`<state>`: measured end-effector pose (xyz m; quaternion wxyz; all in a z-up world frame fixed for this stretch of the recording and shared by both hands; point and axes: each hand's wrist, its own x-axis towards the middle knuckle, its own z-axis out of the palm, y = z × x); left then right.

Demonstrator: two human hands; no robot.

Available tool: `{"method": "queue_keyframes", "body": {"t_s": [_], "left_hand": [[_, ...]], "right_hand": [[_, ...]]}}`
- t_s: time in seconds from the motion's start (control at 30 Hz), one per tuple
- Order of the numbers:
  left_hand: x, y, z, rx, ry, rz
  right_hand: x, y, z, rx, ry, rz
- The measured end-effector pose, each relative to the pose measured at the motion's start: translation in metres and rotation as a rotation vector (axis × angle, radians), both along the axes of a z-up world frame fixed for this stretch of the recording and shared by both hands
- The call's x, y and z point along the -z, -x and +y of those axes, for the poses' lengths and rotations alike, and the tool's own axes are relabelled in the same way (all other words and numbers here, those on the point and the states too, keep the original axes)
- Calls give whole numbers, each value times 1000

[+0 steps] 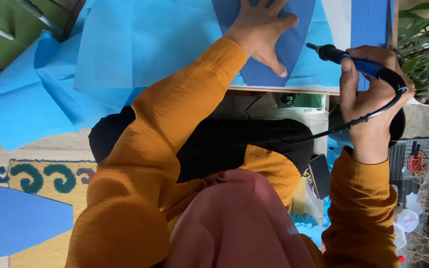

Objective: Cutting a pattern out of blue fabric using a heat cutting tool and a template.

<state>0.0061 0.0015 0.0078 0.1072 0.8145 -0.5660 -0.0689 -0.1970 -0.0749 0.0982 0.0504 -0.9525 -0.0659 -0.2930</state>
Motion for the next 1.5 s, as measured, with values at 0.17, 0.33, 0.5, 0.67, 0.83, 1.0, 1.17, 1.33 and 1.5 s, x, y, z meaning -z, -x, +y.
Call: {"method": "queue_keyframes", "body": {"t_s": [0.17, 0.33, 0.5, 0.67, 0.83, 1.0, 1.17, 1.33, 1.5], "left_hand": [[-8, 4, 1, -10, -15, -27], [-13, 4, 1, -6, -32, -51], [-20, 4, 0, -16, -47, -42], [-22, 2, -4, -18, -71, 4], [-8, 0, -19, -72, 18, -123], [-10, -4, -30, -98, 13, -200], [-27, -8, -39, -121, -250, -99], [-36, -11, -45, -121, -336, -88], [-38, -12, -46, -121, -318, -104]], "right_hand": [[8, -4, -15, 16, 5, -24], [7, -12, -21, -18, -17, -42], [6, -16, -27, -9, -7, -35], [7, -22, -33, -37, -10, -47], [9, -26, -40, -33, 4, -46], [5, -31, -41, -64, -11, -33], [2, -34, -43, -36, -61, -10], [4, -40, -52, -51, -71, -28], [2, -45, -58, -56, -33, -39]]}}
